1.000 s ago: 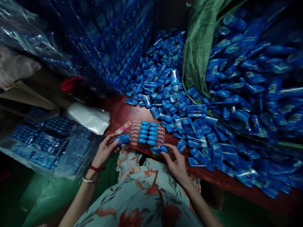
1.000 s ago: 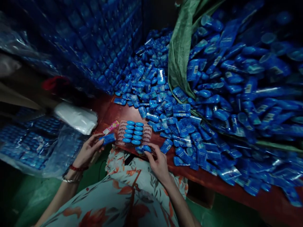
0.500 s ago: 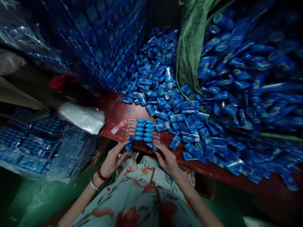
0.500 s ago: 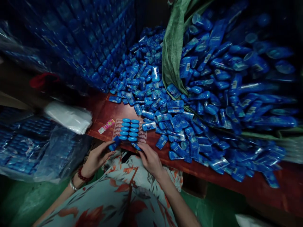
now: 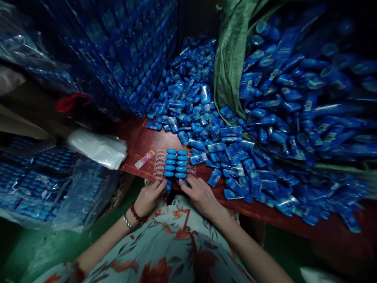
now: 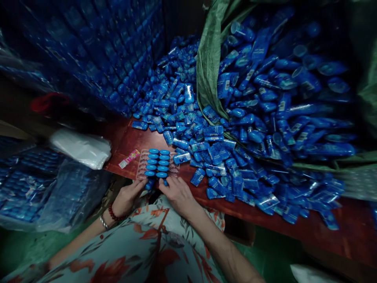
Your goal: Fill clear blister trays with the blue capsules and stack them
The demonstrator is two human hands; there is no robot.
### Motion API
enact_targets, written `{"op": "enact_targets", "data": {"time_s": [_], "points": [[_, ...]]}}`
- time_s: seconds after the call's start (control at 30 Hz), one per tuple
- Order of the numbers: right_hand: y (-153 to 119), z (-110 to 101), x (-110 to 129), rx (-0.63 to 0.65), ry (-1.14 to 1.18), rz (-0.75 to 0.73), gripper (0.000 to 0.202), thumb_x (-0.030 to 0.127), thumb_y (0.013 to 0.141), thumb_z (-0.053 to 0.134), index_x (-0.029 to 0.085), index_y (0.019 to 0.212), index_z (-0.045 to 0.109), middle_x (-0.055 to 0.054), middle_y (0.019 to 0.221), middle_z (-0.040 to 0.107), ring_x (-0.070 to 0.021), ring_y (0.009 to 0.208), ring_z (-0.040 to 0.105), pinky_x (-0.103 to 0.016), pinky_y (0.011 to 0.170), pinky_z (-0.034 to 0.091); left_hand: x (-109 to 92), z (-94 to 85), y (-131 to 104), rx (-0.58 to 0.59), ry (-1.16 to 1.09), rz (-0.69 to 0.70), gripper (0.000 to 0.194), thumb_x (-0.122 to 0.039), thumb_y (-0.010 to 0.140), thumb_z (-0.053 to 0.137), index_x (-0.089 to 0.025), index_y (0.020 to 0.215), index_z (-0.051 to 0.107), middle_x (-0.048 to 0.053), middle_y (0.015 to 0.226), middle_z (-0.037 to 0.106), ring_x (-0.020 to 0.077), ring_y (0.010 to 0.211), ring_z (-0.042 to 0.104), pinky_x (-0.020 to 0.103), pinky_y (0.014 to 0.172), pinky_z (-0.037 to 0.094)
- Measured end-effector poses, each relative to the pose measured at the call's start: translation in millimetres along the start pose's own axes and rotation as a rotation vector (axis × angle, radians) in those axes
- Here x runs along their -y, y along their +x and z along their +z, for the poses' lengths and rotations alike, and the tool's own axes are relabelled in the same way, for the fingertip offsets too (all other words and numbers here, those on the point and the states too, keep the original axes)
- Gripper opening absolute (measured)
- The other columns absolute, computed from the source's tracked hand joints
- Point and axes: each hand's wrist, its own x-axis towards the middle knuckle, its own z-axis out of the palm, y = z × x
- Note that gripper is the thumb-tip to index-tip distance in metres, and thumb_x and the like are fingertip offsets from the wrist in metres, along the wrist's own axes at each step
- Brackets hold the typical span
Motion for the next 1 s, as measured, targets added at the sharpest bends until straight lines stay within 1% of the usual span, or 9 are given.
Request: {"op": "enact_targets", "data": {"time_s": [0.13, 0.33, 0.47, 0.57, 0.67, 0.77, 0.83, 0.9, 1.0], "points": [[10, -3, 4, 0.083, -0.01, -0.03, 0.027, 0.01, 0.088, 0.044, 0.016, 0.111, 0.056, -0.006, 0.082, 0.057, -0.0167, 0.074, 0.052, -0.03, 0.069, 0.039, -1, -2.0, 4, 0.073, -0.013, -0.026, 0.032, -0.019, 0.09, 0.036, -0.014, 0.119, 0.05, 0.009, 0.088, 0.064, 0.0139, 0.067, 0.063, 0.022, 0.06, 0.049], [15, 2, 10, 0.088, -0.039, -0.003, 0.028, 0.011, 0.087, 0.045, 0.015, 0.113, 0.055, -0.006, 0.081, 0.057, -0.0175, 0.071, 0.054, -0.031, 0.067, 0.04, -11, -8.2, 15, 0.251, 0.129, -0.145, 0.038, -0.015, 0.083, 0.044, -0.016, 0.121, 0.048, 0.009, 0.092, 0.065, 0.0171, 0.07, 0.065, 0.023, 0.057, 0.048], [17, 3, 7, 0.099, -0.049, 0.018, 0.033, 0.013, 0.086, 0.048, 0.017, 0.119, 0.054, -0.007, 0.087, 0.059, -0.0173, 0.073, 0.056, -0.03, 0.067, 0.041, -13, -13.2, 26, 0.312, 0.19, -0.212, 0.036, -0.015, 0.084, 0.044, -0.017, 0.12, 0.049, 0.009, 0.093, 0.066, 0.0173, 0.071, 0.066, 0.022, 0.056, 0.047], [12, 7, 2, 0.064, -0.076, 0.036, 0.042, 0.012, 0.086, 0.049, 0.021, 0.127, 0.049, -0.006, 0.085, 0.06, -0.0174, 0.072, 0.057, -0.029, 0.066, 0.041, -8, -10.2, 28, 0.247, 0.153, -0.253, 0.034, -0.015, 0.088, 0.041, -0.017, 0.12, 0.048, 0.01, 0.096, 0.066, 0.0165, 0.073, 0.066, 0.021, 0.058, 0.048], [1, 11, -3, -0.016, -0.085, 0.047, 0.047, 0.014, 0.089, 0.045, 0.021, 0.136, 0.04, -0.006, 0.087, 0.062, -0.0163, 0.071, 0.057, -0.029, 0.064, 0.041, 0, -2.7, 23, 0.078, 0.072, -0.259, 0.037, -0.025, 0.09, 0.043, -0.016, 0.126, 0.042, 0.011, 0.1, 0.066, 0.0181, 0.08, 0.066, 0.025, 0.067, 0.051], [-8, 13, -6, -0.125, -0.033, 0.056, 0.044, 0.014, 0.092, 0.04, 0.021, 0.135, 0.042, -0.007, 0.097, 0.064, -0.0149, 0.076, 0.058, -0.027, 0.066, 0.042, 7, 2.0, 16, -0.039, -0.01, -0.21, 0.041, -0.03, 0.091, 0.043, -0.017, 0.13, 0.038, 0.011, 0.106, 0.065, 0.0196, 0.09, 0.065, 0.029, 0.076, 0.052], [-9, 14, -8, -0.208, -0.01, 0.045, 0.04, 0.014, 0.092, 0.04, 0.021, 0.13, 0.049, -0.008, 0.103, 0.064, -0.0148, 0.08, 0.059, -0.027, 0.07, 0.042, 9, 0.7, 15, -0.028, -0.041, -0.157, 0.04, -0.023, 0.091, 0.04, -0.019, 0.13, 0.039, 0.01, 0.107, 0.063, 0.0187, 0.093, 0.064, 0.028, 0.077, 0.052], [-7, 16, -8, -0.273, -0.002, 0.027, 0.035, 0.016, 0.092, 0.042, 0.021, 0.124, 0.055, -0.009, 0.105, 0.063, -0.0152, 0.083, 0.059, -0.027, 0.07, 0.042, 10, -4.3, 17, 0.026, -0.03, -0.128, 0.04, -0.015, 0.089, 0.037, -0.02, 0.129, 0.042, 0.009, 0.105, 0.062, 0.0176, 0.09, 0.063, 0.027, 0.075, 0.051], [0, 21, -8, -0.279, 0.015, 0.014, 0.032, 0.018, 0.091, 0.046, 0.021, 0.12, 0.058, -0.008, 0.098, 0.064, -0.0149, 0.08, 0.059, -0.026, 0.067, 0.043, 7, -16.0, 22, 0.126, 0.065, -0.11, 0.042, -0.009, 0.085, 0.036, -0.02, 0.124, 0.047, 0.008, 0.099, 0.061, 0.017, 0.083, 0.062, 0.027, 0.072, 0.051]]}}
